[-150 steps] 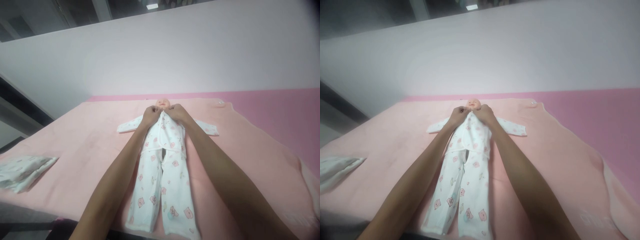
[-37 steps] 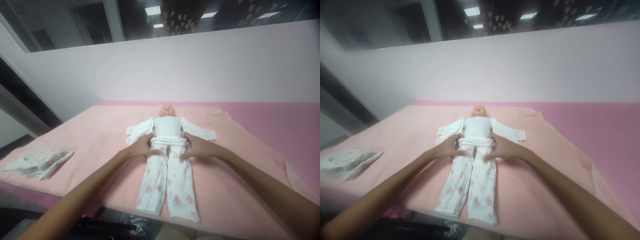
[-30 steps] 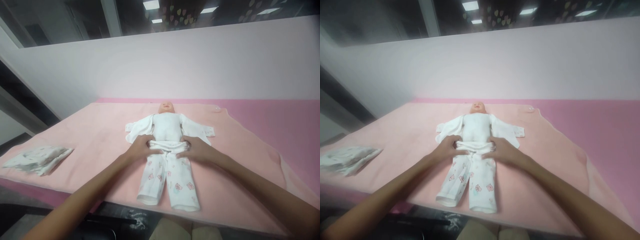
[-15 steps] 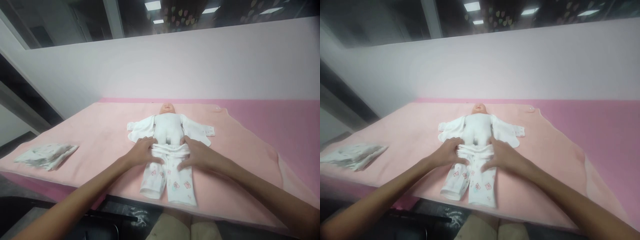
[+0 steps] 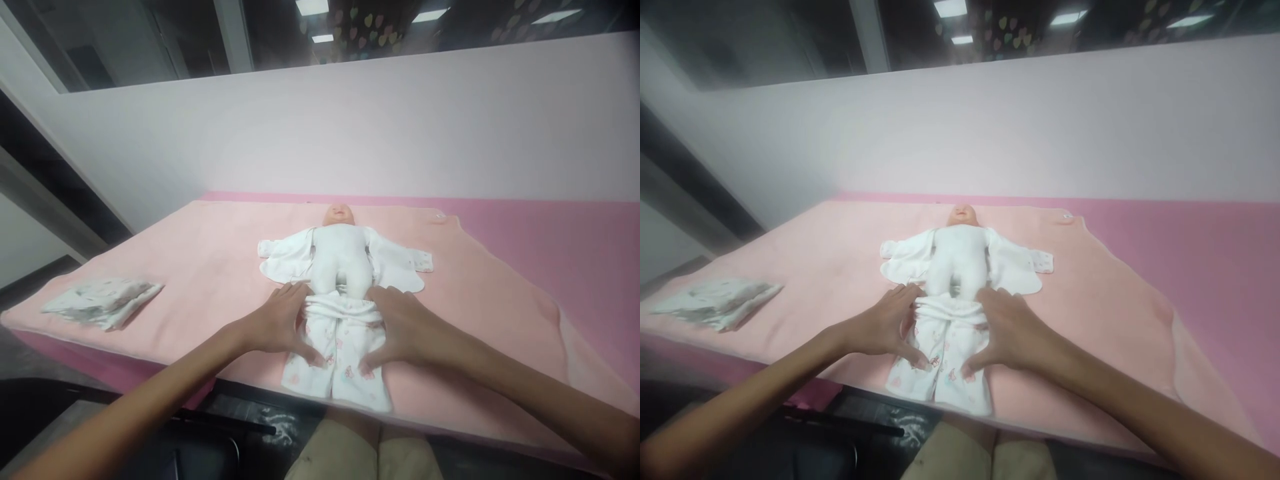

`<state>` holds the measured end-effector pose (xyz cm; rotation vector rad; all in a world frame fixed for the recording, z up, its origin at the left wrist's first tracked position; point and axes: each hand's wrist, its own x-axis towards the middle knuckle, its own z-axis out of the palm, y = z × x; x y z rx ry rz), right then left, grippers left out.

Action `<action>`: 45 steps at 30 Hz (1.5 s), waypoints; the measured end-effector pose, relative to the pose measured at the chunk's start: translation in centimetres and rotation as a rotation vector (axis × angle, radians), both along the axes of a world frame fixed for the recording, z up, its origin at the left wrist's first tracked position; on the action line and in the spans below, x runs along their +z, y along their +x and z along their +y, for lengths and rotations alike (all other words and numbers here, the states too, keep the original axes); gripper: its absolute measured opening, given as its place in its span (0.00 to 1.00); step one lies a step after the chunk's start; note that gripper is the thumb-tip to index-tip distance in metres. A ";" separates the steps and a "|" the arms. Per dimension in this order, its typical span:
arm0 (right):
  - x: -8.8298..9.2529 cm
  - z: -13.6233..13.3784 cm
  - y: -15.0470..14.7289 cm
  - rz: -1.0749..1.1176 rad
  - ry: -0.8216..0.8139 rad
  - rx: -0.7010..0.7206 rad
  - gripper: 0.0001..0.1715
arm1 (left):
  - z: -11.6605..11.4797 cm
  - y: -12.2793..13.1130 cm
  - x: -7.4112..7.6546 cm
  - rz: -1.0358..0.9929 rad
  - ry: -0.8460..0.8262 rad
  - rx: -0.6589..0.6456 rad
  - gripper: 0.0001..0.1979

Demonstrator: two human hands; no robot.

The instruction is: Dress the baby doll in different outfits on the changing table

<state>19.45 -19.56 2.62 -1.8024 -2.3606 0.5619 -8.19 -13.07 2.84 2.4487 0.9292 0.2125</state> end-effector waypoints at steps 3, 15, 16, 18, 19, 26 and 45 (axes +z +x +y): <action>-0.2 -0.3 -0.4 0.010 0.006 -0.009 0.40 | -0.4 0.2 -0.2 0.004 0.006 0.027 0.35; -0.5 -3.5 -1.0 0.060 0.044 -0.034 0.39 | -4.1 -0.6 -0.3 0.009 0.043 0.031 0.42; -0.5 -3.7 -1.1 0.055 0.031 -0.033 0.40 | -4.2 -0.6 -0.5 0.006 0.046 0.034 0.43; -0.8 -3.9 -1.4 0.044 0.027 -0.023 0.40 | -4.4 -0.5 -0.9 -0.005 0.055 0.041 0.44; -1.0 -4.0 -1.5 0.037 0.043 -0.022 0.38 | -4.5 -0.5 -1.2 -0.011 0.057 0.048 0.45; -3.3 -4.8 -1.8 0.106 0.183 0.025 0.20 | -5.2 -0.7 -2.2 -0.059 0.039 0.131 0.48; -5.9 -9.3 -1.2 0.209 0.867 0.320 0.12 | -7.5 -1.6 -4.1 -0.248 0.451 -0.163 0.03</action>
